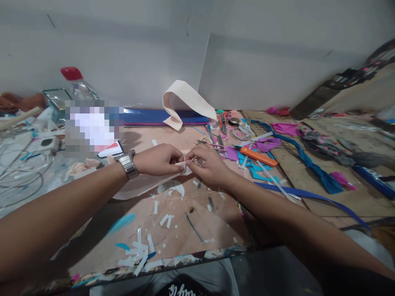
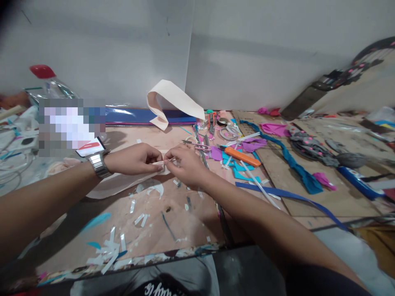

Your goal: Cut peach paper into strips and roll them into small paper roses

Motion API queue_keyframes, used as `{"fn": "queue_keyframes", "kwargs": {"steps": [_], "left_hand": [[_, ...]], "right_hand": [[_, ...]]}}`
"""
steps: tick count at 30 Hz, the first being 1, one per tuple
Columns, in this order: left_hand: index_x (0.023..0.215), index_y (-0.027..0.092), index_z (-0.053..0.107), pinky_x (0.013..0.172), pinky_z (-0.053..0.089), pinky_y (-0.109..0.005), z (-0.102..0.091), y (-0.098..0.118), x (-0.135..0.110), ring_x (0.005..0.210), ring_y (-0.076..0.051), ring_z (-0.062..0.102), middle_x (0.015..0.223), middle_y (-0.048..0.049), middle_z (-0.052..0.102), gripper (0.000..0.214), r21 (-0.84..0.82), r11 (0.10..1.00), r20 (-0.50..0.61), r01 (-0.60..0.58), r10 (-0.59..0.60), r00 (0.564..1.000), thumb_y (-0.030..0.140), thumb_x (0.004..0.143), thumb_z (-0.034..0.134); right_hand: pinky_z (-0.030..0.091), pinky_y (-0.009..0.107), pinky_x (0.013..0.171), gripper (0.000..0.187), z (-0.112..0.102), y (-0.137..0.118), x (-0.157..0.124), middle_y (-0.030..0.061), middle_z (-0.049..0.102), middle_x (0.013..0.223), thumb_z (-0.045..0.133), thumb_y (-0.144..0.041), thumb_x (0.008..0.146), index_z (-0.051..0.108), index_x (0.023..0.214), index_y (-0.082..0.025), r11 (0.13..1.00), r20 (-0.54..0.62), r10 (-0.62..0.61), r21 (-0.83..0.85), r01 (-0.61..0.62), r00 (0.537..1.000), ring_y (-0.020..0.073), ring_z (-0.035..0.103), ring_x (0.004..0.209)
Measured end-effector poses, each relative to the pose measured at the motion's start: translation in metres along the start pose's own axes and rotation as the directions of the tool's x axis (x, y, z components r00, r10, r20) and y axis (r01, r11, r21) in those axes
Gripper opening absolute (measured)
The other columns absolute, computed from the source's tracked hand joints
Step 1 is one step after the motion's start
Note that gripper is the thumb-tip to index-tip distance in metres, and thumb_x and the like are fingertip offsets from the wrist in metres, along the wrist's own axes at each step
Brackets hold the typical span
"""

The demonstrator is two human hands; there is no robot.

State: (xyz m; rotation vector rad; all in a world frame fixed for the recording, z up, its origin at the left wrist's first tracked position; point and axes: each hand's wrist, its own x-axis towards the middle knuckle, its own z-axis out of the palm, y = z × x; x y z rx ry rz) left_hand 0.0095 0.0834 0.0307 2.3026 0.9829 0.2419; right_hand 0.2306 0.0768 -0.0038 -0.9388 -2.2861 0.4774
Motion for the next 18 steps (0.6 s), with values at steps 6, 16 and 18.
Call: {"fn": "queue_keyframes", "kwargs": {"steps": [6, 16, 18], "left_hand": [[0.072, 0.017, 0.057, 0.053, 0.028, -0.025, -0.0010, -0.0008, 0.0003, 0.054, -0.009, 0.041, 0.060, 0.0048, 0.050, 0.020, -0.035, 0.999, 0.036, 0.005, -0.004, 0.999, 0.034, 0.084, 0.060], [0.077, 0.016, 0.062, 0.053, 0.028, -0.025, 0.0011, -0.0038, 0.0014, 0.056, -0.009, 0.040, 0.061, 0.0052, 0.049, 0.023, -0.129, 0.991, 0.094, 0.021, -0.009, 0.996, 0.037, 0.085, 0.060], [0.077, 0.016, 0.063, 0.054, 0.028, -0.025, 0.0019, -0.0043, 0.0016, 0.057, -0.009, 0.041, 0.063, 0.0051, 0.051, 0.020, -0.139, 0.990, 0.099, 0.027, -0.013, 0.995, 0.035, 0.084, 0.061]], "right_hand": [[0.031, 0.042, 0.095, 0.008, -0.0001, -0.0019, 0.0004, 0.0028, 0.074, 0.088, 0.062, -0.022, 0.090, 0.069, 0.085, -0.021, 0.999, 0.041, -0.011, -0.037, 0.012, 0.999, 0.0214, 0.064, 0.091], [0.034, 0.041, 0.092, 0.011, -0.0011, -0.0018, 0.0008, 0.0037, 0.072, 0.088, 0.058, -0.025, 0.091, 0.066, 0.085, -0.021, 1.000, 0.017, -0.021, -0.012, 0.021, 1.000, 0.0220, 0.063, 0.091], [0.035, 0.041, 0.092, 0.010, -0.0009, -0.0026, 0.0006, 0.0033, 0.072, 0.087, 0.059, -0.025, 0.091, 0.066, 0.083, -0.021, 1.000, 0.018, -0.020, -0.009, 0.020, 1.000, 0.0216, 0.062, 0.089]]}}
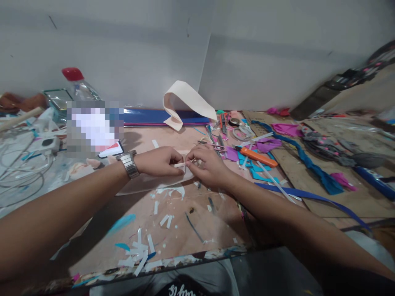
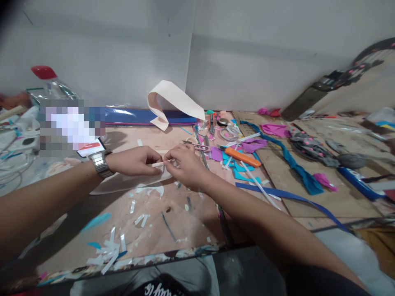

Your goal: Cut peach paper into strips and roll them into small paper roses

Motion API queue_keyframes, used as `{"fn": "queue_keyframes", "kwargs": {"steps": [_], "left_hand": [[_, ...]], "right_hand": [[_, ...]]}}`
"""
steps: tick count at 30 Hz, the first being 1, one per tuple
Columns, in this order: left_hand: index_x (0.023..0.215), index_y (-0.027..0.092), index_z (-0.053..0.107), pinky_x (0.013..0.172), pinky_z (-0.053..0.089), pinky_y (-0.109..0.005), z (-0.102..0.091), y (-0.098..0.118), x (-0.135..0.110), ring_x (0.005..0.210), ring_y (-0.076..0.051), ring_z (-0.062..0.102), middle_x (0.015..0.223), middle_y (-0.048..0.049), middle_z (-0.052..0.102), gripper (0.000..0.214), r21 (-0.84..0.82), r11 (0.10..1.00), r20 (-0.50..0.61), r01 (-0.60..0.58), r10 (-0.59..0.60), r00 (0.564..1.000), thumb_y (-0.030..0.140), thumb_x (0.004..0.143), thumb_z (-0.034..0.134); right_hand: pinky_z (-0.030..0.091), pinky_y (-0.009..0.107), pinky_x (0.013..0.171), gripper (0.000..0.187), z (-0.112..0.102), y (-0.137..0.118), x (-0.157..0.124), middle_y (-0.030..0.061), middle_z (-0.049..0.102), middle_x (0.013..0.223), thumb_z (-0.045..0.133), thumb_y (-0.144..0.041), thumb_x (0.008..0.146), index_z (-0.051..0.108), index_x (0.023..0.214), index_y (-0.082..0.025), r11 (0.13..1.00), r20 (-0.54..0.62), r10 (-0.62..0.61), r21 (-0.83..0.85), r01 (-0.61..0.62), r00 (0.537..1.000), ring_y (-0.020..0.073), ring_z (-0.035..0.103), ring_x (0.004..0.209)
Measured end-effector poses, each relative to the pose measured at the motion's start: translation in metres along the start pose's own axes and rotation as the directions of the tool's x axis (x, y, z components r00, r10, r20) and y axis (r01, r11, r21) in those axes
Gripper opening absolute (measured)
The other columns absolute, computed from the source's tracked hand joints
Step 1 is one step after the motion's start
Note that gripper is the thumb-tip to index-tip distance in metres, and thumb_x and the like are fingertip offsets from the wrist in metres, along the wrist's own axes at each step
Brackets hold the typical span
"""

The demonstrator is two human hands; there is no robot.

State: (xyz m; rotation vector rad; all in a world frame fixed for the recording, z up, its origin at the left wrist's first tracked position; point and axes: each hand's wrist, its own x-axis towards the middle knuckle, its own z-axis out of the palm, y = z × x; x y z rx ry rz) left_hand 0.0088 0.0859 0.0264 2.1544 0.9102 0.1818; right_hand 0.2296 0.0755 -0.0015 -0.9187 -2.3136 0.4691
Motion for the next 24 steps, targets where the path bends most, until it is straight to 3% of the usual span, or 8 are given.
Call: {"fn": "queue_keyframes", "kwargs": {"steps": [8, 15, 24], "left_hand": [[0.073, 0.016, 0.061, 0.056, 0.029, -0.025, 0.001, 0.000, -0.001, 0.060, -0.010, 0.044, 0.063, 0.0050, 0.052, 0.011, 0.008, 1.000, -0.008, -0.004, 0.004, 1.000, 0.026, 0.077, 0.063], [0.080, 0.014, 0.066, 0.058, 0.031, -0.024, -0.008, 0.007, -0.004, 0.061, -0.011, 0.042, 0.066, 0.0024, 0.053, 0.038, -0.013, 0.999, -0.056, -0.040, 0.039, 0.998, 0.048, 0.093, 0.055], [0.080, 0.014, 0.070, 0.057, 0.028, -0.024, -0.016, -0.003, -0.003, 0.060, -0.011, 0.038, 0.063, 0.0024, 0.051, 0.041, 0.039, 0.999, -0.047, -0.021, 0.022, 0.999, 0.050, 0.093, 0.056]], "right_hand": [[0.031, 0.042, 0.094, 0.008, 0.002, -0.001, 0.000, 0.0022, 0.073, 0.086, 0.059, -0.023, 0.089, 0.066, 0.084, -0.021, 1.000, 0.023, -0.015, -0.022, 0.015, 1.000, 0.0209, 0.062, 0.088], [0.033, 0.040, 0.092, 0.010, 0.001, 0.000, 0.001, 0.0021, 0.071, 0.084, 0.057, -0.024, 0.090, 0.064, 0.083, -0.021, 1.000, -0.030, -0.007, -0.012, 0.006, 1.000, 0.0197, 0.062, 0.083], [0.033, 0.040, 0.089, 0.008, -0.002, -0.001, 0.001, 0.0019, 0.070, 0.081, 0.056, -0.020, 0.086, 0.062, 0.080, -0.021, 1.000, -0.018, -0.010, -0.002, 0.010, 1.000, 0.0197, 0.061, 0.080]]}}
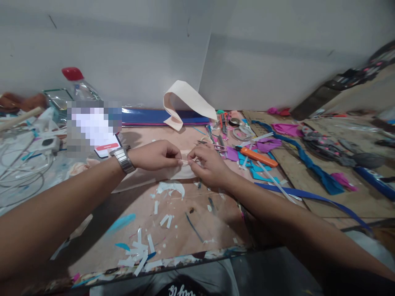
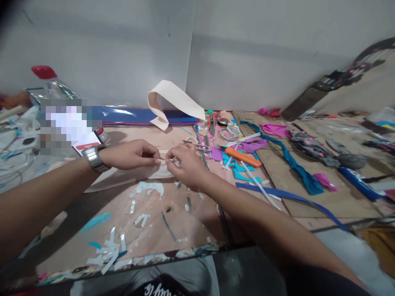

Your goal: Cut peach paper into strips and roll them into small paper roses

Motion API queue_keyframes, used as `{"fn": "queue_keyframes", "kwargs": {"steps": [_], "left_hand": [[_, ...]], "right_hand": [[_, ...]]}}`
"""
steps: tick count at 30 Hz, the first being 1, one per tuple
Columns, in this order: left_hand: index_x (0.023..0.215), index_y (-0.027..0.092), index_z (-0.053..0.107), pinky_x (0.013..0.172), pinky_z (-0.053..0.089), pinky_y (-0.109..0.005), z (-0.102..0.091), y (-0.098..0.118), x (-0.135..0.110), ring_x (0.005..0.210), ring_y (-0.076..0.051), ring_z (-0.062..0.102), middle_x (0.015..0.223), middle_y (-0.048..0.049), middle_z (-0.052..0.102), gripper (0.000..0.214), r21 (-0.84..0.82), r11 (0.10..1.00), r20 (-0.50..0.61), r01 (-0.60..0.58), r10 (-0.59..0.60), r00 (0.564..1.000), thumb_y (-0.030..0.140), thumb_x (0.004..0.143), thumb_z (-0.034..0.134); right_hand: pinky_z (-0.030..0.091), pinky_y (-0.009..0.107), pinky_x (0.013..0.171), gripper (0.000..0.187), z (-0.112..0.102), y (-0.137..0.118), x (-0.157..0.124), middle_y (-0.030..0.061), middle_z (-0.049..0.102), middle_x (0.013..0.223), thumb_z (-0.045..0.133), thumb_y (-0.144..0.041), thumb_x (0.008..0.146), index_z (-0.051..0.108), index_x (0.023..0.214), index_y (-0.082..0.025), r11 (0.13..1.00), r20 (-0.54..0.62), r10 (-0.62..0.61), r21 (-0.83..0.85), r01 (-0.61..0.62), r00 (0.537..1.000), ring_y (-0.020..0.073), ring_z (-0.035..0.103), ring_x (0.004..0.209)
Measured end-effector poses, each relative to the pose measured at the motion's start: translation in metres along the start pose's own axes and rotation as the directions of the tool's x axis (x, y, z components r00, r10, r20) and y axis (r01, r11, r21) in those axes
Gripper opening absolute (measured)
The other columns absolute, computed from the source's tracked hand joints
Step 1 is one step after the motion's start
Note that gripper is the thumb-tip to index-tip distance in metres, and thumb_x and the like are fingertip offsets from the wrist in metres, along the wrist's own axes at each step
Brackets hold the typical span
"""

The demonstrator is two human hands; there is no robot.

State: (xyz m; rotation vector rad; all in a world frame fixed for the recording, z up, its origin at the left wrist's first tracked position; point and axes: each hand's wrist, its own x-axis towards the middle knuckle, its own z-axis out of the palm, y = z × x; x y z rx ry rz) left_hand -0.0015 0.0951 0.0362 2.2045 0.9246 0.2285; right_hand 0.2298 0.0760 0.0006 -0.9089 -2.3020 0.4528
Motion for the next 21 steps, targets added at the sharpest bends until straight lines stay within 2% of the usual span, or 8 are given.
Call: {"fn": "queue_keyframes", "kwargs": {"steps": [6, 13, 16, 19, 21], "left_hand": [[0.075, 0.014, 0.065, 0.056, 0.026, -0.025, 0.0019, 0.0032, -0.0005, 0.058, -0.010, 0.035, 0.061, 0.0030, 0.047, 0.046, -0.049, 0.998, 0.056, 0.030, -0.027, 0.998, 0.056, 0.093, 0.055], [0.071, 0.016, 0.058, 0.056, 0.023, -0.026, 0.0046, 0.0022, 0.0006, 0.055, -0.010, 0.032, 0.059, 0.0042, 0.042, 0.049, -0.049, 0.998, 0.084, 0.031, -0.027, 0.996, 0.059, 0.093, 0.052], [0.075, 0.016, 0.061, 0.055, 0.022, -0.026, 0.0051, 0.0025, 0.0004, 0.055, -0.010, 0.033, 0.060, 0.0046, 0.044, 0.045, -0.053, 0.998, 0.097, 0.027, -0.022, 0.995, 0.059, 0.089, 0.059], [0.076, 0.016, 0.062, 0.055, 0.022, -0.027, 0.0038, 0.0039, -0.0005, 0.056, -0.010, 0.035, 0.062, 0.0043, 0.046, 0.037, 0.008, 0.999, 0.091, 0.033, -0.033, 0.995, 0.053, 0.082, 0.067], [0.073, 0.016, 0.060, 0.054, 0.022, -0.027, 0.0017, 0.0043, -0.0013, 0.056, -0.010, 0.036, 0.061, 0.0040, 0.045, 0.033, 0.038, 0.998, 0.096, 0.056, -0.060, 0.994, 0.047, 0.083, 0.065]], "right_hand": [[0.029, 0.041, 0.093, 0.015, -0.0001, -0.0014, -0.0023, 0.0020, 0.073, 0.085, 0.062, -0.033, 0.094, 0.068, 0.087, -0.021, 0.998, 0.060, -0.017, -0.052, 0.020, 0.998, 0.0203, 0.063, 0.086], [0.029, 0.042, 0.095, 0.012, 0.0020, 0.0014, -0.0024, 0.0014, 0.074, 0.083, 0.063, -0.029, 0.091, 0.069, 0.085, -0.022, 0.996, 0.046, -0.026, -0.084, 0.029, 0.999, 0.0200, 0.064, 0.084], [0.030, 0.042, 0.095, 0.010, 0.0015, 0.0000, -0.0018, 0.0011, 0.073, 0.080, 0.062, -0.026, 0.089, 0.068, 0.083, -0.022, 0.997, 0.031, -0.009, -0.074, 0.012, 0.999, 0.0196, 0.063, 0.080], [0.031, 0.041, 0.094, 0.008, 0.0006, -0.0012, -0.0010, 0.0005, 0.072, 0.078, 0.061, -0.023, 0.087, 0.066, 0.081, -0.021, 0.999, -0.004, 0.018, -0.049, -0.018, 1.000, 0.0191, 0.062, 0.077], [0.031, 0.041, 0.093, 0.008, 0.0001, -0.0011, -0.0007, 0.0003, 0.073, 0.079, 0.061, -0.023, 0.086, 0.066, 0.080, -0.021, 0.998, -0.014, 0.039, -0.040, -0.040, 0.999, 0.0188, 0.062, 0.077]]}}
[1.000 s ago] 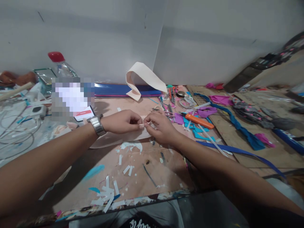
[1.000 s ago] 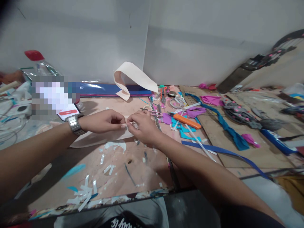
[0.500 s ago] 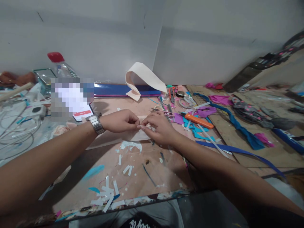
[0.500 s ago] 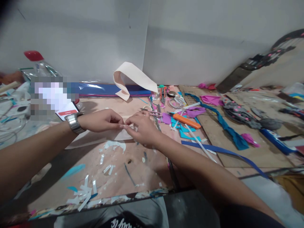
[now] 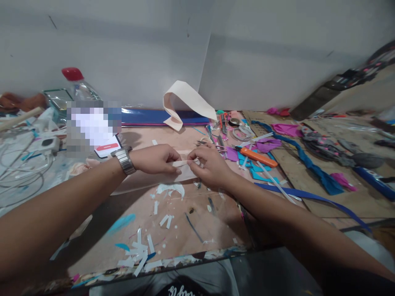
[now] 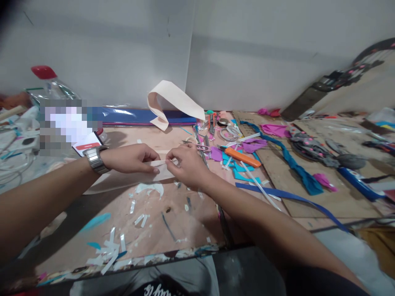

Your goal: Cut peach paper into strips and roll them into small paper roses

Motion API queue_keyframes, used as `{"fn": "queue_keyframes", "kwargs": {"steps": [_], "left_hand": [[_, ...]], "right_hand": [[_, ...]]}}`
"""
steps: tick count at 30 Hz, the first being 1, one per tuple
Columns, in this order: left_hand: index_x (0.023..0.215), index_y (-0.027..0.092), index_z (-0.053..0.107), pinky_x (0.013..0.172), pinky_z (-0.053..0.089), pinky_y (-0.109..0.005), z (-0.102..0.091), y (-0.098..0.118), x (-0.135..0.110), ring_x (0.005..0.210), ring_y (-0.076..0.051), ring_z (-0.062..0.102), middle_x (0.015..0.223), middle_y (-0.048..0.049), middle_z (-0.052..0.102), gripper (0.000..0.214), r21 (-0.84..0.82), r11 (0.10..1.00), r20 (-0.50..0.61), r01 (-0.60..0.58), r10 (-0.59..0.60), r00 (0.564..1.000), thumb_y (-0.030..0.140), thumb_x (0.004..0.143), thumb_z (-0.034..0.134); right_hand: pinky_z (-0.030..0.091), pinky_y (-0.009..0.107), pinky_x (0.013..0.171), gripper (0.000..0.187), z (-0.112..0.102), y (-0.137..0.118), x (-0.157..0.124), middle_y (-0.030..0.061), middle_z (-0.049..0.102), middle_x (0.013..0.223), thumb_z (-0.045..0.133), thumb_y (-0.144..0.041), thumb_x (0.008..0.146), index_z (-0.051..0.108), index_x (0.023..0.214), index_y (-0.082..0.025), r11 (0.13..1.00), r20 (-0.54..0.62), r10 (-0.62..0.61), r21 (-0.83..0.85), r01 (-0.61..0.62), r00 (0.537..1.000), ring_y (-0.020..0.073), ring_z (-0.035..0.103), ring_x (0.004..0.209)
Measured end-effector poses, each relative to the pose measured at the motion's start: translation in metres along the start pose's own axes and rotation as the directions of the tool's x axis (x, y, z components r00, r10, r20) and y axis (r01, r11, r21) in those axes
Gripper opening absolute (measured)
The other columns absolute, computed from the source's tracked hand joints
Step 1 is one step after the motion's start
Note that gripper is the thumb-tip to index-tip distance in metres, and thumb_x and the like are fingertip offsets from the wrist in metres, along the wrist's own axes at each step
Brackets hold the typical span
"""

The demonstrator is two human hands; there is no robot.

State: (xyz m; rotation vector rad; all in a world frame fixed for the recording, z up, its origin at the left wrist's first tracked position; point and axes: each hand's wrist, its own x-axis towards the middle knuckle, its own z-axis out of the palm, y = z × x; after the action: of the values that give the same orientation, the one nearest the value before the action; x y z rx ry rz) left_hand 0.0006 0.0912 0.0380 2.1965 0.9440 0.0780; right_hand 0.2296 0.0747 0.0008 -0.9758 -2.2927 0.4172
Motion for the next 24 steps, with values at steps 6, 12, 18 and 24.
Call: {"fn": "queue_keyframes", "kwargs": {"steps": [6, 12, 18, 24], "left_hand": [[0.082, 0.017, 0.060, 0.057, 0.029, -0.025, -0.0053, -0.0033, -0.0027, 0.058, -0.011, 0.043, 0.067, 0.0034, 0.051, 0.020, -0.046, 0.998, 0.117, 0.032, -0.026, 0.993, 0.035, 0.088, 0.056], [0.092, 0.017, 0.064, 0.062, 0.034, -0.025, -0.0037, -0.0047, -0.0027, 0.068, -0.013, 0.051, 0.080, 0.0016, 0.062, 0.016, -0.035, 0.999, 0.142, 0.003, 0.002, 0.990, 0.029, 0.081, 0.062], [0.093, 0.017, 0.063, 0.065, 0.037, -0.026, -0.0043, -0.0072, -0.0023, 0.069, -0.014, 0.050, 0.080, 0.0005, 0.060, 0.017, -0.061, 0.998, 0.193, 0.024, -0.012, 0.981, 0.025, 0.082, 0.053], [0.095, 0.016, 0.063, 0.062, 0.035, -0.026, -0.0058, -0.0053, -0.0038, 0.067, -0.014, 0.048, 0.079, 0.0003, 0.059, 0.019, -0.118, 0.992, 0.203, 0.048, -0.024, 0.979, 0.028, 0.084, 0.054]], "right_hand": [[0.031, 0.039, 0.090, 0.009, 0.0003, 0.0013, -0.0007, -0.0006, 0.071, 0.076, 0.060, -0.020, 0.085, 0.067, 0.079, -0.021, 0.999, 0.008, 0.036, -0.010, -0.036, 0.999, 0.0183, 0.059, 0.076], [0.031, 0.040, 0.090, 0.010, 0.0006, 0.0010, -0.0010, 0.0001, 0.072, 0.078, 0.059, -0.021, 0.086, 0.066, 0.079, -0.021, 0.999, 0.020, 0.036, 0.000, -0.036, 0.999, 0.0191, 0.060, 0.077], [0.032, 0.041, 0.090, 0.007, 0.0011, 0.0005, -0.0013, 0.0000, 0.073, 0.078, 0.062, -0.022, 0.085, 0.067, 0.080, -0.021, 1.000, 0.027, 0.003, 0.000, -0.003, 1.000, 0.0189, 0.060, 0.076], [0.032, 0.041, 0.090, 0.010, 0.0010, 0.0021, -0.0008, -0.0002, 0.072, 0.078, 0.060, -0.022, 0.087, 0.066, 0.079, -0.021, 1.000, 0.019, 0.020, -0.009, -0.020, 1.000, 0.0189, 0.060, 0.076]]}}
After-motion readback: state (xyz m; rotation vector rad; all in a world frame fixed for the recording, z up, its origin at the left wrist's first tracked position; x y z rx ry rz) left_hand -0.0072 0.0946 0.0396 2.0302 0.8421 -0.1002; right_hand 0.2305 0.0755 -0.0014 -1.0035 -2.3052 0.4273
